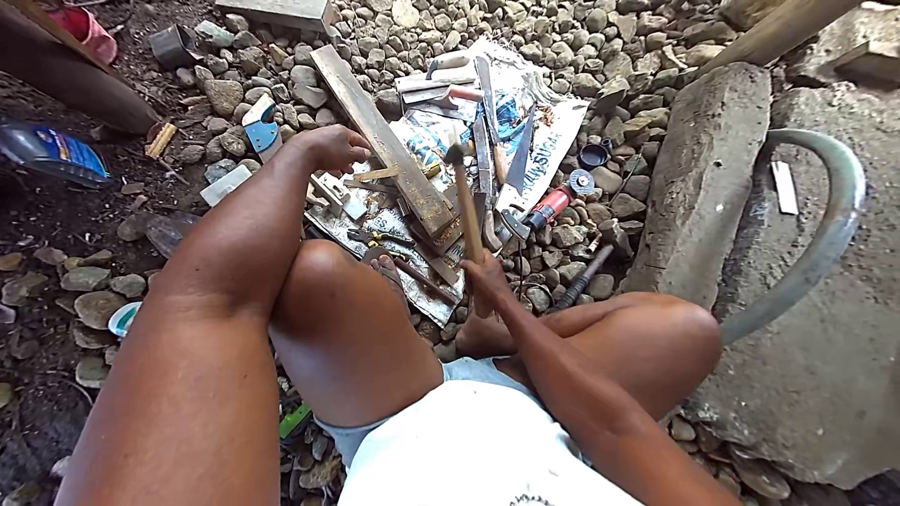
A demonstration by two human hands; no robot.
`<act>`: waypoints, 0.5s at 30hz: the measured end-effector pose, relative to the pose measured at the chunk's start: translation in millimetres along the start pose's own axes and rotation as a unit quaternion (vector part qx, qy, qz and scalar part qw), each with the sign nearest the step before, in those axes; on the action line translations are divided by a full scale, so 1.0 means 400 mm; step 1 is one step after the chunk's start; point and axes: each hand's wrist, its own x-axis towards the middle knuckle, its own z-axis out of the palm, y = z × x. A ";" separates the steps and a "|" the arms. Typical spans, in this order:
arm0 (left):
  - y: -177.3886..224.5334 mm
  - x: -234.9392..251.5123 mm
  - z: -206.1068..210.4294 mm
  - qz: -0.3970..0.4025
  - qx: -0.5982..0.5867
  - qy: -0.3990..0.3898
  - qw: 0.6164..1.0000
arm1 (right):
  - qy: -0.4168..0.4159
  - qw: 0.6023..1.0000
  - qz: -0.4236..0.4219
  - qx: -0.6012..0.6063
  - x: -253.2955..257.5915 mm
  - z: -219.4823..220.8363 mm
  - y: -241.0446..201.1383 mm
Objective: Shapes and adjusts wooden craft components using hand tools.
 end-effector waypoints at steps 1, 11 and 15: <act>-0.002 0.001 0.001 0.008 -0.005 -0.001 1.000 | 0.019 0.998 -0.053 0.018 -0.017 -0.010 -0.038; -0.021 0.011 0.003 -0.003 0.027 -0.014 1.000 | 0.036 0.997 -0.072 -0.016 0.013 -0.021 -0.056; 0.016 -0.016 0.002 0.011 -0.049 -0.012 0.999 | -0.142 0.974 0.078 0.162 -0.021 0.036 0.015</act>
